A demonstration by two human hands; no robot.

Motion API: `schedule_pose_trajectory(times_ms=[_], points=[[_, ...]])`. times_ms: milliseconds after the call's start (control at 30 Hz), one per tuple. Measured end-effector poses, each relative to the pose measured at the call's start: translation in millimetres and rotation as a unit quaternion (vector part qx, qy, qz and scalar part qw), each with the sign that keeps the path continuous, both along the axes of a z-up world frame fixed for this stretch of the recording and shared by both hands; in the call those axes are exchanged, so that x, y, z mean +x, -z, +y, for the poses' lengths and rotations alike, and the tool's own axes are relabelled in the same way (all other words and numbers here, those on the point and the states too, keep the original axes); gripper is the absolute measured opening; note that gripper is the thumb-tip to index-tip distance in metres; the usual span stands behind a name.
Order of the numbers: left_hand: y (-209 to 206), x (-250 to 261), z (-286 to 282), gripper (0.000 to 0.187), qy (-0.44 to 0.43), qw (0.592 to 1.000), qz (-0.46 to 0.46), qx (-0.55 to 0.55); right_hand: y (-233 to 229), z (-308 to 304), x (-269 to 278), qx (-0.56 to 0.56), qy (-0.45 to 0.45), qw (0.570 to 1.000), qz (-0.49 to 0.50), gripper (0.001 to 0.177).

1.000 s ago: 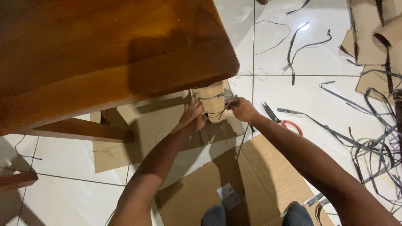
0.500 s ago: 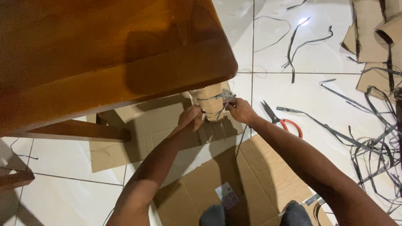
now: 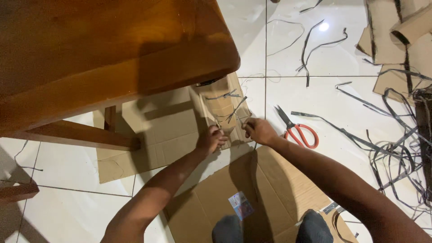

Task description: Wrapping a wooden chair leg with cardboard and securing it with string for protection

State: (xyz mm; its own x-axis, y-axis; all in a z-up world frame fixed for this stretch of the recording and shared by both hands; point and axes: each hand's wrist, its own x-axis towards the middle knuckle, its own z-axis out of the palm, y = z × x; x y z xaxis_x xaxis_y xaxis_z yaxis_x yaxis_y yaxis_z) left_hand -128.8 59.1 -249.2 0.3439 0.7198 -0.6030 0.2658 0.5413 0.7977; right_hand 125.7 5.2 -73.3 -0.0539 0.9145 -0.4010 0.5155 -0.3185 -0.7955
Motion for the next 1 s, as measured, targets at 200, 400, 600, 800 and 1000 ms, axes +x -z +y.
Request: schedule_pose_trajectory(times_ms=[200, 400, 600, 800, 1000], points=[[-190, 46, -27, 0.034, 0.012, 0.985, 0.123, 0.122, 35, -4, -13, 0.027, -0.04, 0.996, -0.071, 0.022], [-159, 56, -21, 0.034, -0.008, 0.967, 0.22, 0.125, 49, -4, -22, 0.038, -0.055, 0.991, -0.119, 0.024], [-164, 64, -27, 0.025, -0.102, 0.983, 0.134, 0.07, 28, -11, -42, 0.021, 0.016, 0.998, -0.057, 0.027], [-160, 67, -36, 0.039, -0.151, 0.987, 0.02, 0.056, 48, -20, -43, 0.021, 0.04, 0.999, -0.024, 0.029], [-140, 67, -45, 0.034, -0.091, 0.991, -0.04, 0.084, 23, -27, -42, -0.034, 0.055, 0.998, 0.027, 0.031]])
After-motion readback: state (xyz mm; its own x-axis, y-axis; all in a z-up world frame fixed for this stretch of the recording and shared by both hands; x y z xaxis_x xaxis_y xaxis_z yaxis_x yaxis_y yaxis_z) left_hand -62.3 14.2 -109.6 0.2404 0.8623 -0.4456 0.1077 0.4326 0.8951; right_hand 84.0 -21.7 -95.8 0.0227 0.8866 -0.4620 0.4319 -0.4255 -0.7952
